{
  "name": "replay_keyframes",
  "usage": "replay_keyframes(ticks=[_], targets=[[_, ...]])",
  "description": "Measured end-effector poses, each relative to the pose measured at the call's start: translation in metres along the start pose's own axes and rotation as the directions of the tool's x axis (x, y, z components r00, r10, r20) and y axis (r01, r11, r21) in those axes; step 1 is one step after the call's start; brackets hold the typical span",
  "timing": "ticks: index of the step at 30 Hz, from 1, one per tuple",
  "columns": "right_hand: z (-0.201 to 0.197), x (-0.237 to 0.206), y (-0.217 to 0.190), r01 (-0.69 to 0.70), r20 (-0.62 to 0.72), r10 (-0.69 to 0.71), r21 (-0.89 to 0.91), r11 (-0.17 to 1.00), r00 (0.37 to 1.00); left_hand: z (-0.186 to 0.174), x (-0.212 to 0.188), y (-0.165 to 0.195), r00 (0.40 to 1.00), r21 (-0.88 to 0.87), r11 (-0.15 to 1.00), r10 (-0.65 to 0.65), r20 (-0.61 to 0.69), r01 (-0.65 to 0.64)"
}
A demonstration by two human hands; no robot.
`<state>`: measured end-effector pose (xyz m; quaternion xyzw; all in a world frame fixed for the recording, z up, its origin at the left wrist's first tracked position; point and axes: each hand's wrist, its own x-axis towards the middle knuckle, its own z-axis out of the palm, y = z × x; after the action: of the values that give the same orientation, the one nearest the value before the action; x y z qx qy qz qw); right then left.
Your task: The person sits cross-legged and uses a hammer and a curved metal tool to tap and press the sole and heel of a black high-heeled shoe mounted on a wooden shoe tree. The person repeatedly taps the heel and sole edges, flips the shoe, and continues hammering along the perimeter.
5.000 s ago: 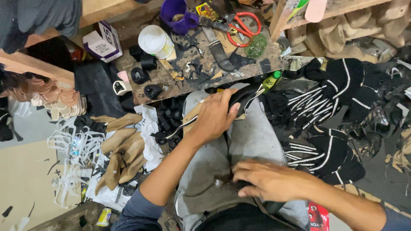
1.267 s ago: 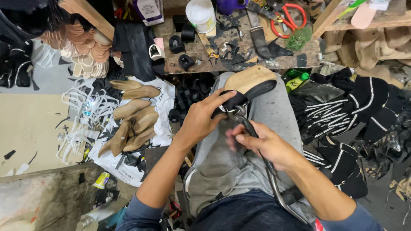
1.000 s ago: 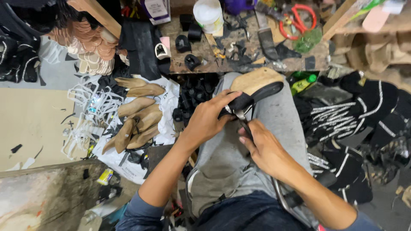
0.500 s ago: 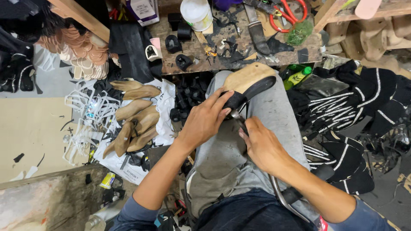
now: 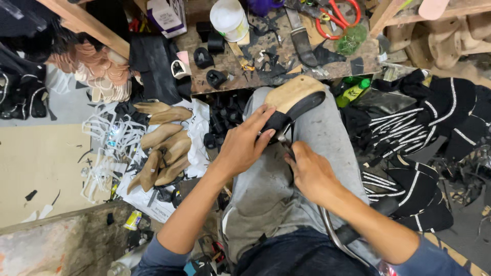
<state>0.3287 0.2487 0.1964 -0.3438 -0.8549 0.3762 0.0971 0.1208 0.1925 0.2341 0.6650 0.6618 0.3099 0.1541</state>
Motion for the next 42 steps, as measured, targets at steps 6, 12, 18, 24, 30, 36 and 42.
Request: replay_keyframes(ticks=[6, 12, 18, 24, 30, 36, 42], targets=[[0.006, 0.002, 0.014, 0.093, -0.025, -0.092, 0.026, 0.995, 0.995, 0.003, 0.006, -0.003, 1.0, -0.036, 0.999, 0.021, 0.009, -0.021], [0.004, 0.007, 0.013, 0.053, -0.054, -0.044, 0.187, 0.981, 0.998, 0.005, 0.014, -0.003, 0.998, -0.045, 0.998, -0.042, 0.046, 0.044], [-0.011, -0.025, 0.002, 0.128, 0.491, -0.175, 0.127, 0.984, 0.853, 0.015, 0.017, -0.003, 0.991, 0.097, 0.992, -0.09, 0.095, 0.081], [-0.06, -0.079, 0.036, 0.084, 0.446, -0.089, 0.031, 0.996, 0.891, -0.004, 0.018, 0.002, 0.991, 0.062, 0.997, -0.057, 0.121, 0.05], [-0.066, -0.128, 0.064, 0.097, 0.394, 0.1, -0.449, 0.888, 0.914, -0.009, -0.011, -0.009, 0.994, -0.265, 0.958, -0.104, 0.026, 0.107], [-0.116, -0.104, 0.055, -0.138, 0.573, 0.306, -0.318, 0.938, 0.76, 0.017, 0.003, -0.013, 0.924, -0.732, 0.564, -0.229, 0.307, 0.383], [-0.128, -0.109, 0.002, 0.151, -0.263, -0.071, 0.299, 0.942, 0.962, 0.032, 0.007, -0.004, 0.921, -0.774, 0.5, -0.217, 0.323, 0.389]])
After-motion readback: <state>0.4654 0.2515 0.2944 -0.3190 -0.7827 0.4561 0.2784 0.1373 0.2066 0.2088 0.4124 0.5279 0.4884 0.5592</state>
